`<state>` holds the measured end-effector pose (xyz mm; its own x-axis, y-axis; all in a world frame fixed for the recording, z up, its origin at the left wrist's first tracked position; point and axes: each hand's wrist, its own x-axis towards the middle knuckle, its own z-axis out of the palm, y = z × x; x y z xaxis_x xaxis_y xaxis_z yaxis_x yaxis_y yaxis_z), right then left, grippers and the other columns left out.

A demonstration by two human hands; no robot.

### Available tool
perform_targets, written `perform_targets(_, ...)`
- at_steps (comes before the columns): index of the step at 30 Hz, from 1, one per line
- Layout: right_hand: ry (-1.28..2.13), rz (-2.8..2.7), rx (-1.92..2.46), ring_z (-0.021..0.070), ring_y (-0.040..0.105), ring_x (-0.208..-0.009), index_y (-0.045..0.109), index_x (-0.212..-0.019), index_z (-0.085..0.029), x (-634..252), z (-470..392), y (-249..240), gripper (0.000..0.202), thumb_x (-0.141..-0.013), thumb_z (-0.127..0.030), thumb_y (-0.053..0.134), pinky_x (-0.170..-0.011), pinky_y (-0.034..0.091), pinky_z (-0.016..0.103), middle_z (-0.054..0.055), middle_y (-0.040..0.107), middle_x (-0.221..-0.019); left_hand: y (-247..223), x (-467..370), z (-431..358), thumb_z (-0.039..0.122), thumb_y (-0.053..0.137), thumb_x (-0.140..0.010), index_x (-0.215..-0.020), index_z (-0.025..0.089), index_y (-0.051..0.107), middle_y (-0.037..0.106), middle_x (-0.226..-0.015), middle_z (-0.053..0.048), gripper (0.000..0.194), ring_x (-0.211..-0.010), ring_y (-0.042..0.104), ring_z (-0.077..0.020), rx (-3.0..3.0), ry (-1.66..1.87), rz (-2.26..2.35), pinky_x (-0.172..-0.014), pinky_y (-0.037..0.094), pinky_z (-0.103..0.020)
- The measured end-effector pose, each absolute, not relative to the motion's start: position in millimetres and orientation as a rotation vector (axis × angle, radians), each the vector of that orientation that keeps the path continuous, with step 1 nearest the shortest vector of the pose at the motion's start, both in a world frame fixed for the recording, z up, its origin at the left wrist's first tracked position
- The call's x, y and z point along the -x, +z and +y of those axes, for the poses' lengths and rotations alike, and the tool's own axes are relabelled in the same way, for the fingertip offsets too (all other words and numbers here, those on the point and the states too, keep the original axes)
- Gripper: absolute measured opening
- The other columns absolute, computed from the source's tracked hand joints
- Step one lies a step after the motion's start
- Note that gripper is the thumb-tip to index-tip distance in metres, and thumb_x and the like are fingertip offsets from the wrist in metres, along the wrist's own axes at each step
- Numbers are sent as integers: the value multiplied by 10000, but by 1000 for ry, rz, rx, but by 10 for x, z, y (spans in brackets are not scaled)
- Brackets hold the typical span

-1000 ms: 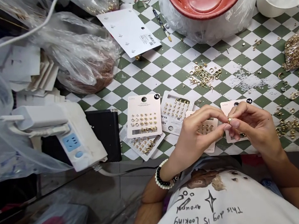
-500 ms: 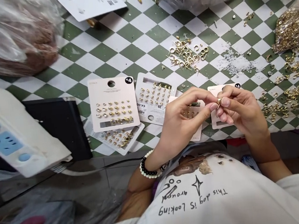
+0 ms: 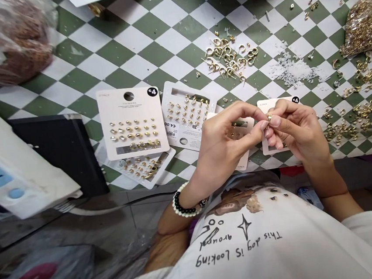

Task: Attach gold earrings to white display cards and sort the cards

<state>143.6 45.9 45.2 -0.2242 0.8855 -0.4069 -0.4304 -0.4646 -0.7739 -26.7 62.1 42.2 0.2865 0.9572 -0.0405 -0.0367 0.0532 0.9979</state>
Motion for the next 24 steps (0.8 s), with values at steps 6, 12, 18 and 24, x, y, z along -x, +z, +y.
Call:
perform_targets(6, 1737, -818, 1043, 80, 733, -651, 660, -904, -177, -1419, 436, 389, 71, -950, -146, 704, -606, 633, 150, -27, 735, -784, 449, 365, 588, 73, 690, -927, -1101, 180, 759, 763, -1109, -43, 216, -989, 736, -126, -1391, 966, 994, -744, 654, -179)
perform_targets(12, 1706, -929, 1057, 74, 717, -634, 643, -880, -171, -1393, 440, 395, 99, -947, -119, 695, -594, 631, 154, -29, 705, -770, 411, 425, 540, 89, 725, -911, -1095, 262, 783, 785, -1108, 21, 259, -950, 765, -132, -1463, 997, 1018, -859, 691, -260)
perform_targets(18, 1654, -1009, 1109, 79, 707, -647, 632, -878, -171, -1394, 451, 398, 105, -953, -119, 685, -605, 633, 169, -20, 694, -782, 383, 390, 532, 49, 726, -892, -1078, 291, 791, 792, -1030, 27, 312, -877, 767, -130, -1342, 1029, 990, -750, 700, -238)
perform_targets(24, 1627, -1027, 1139, 69, 687, -635, 621, -877, -180, -1344, 417, 410, 115, -950, -164, 708, -604, 613, 155, -22, 684, -776, 309, 392, 524, -6, 707, -875, -1009, 247, 804, 795, -1030, 7, 303, -927, 764, -128, -1332, 1100, 981, -800, 673, -216)
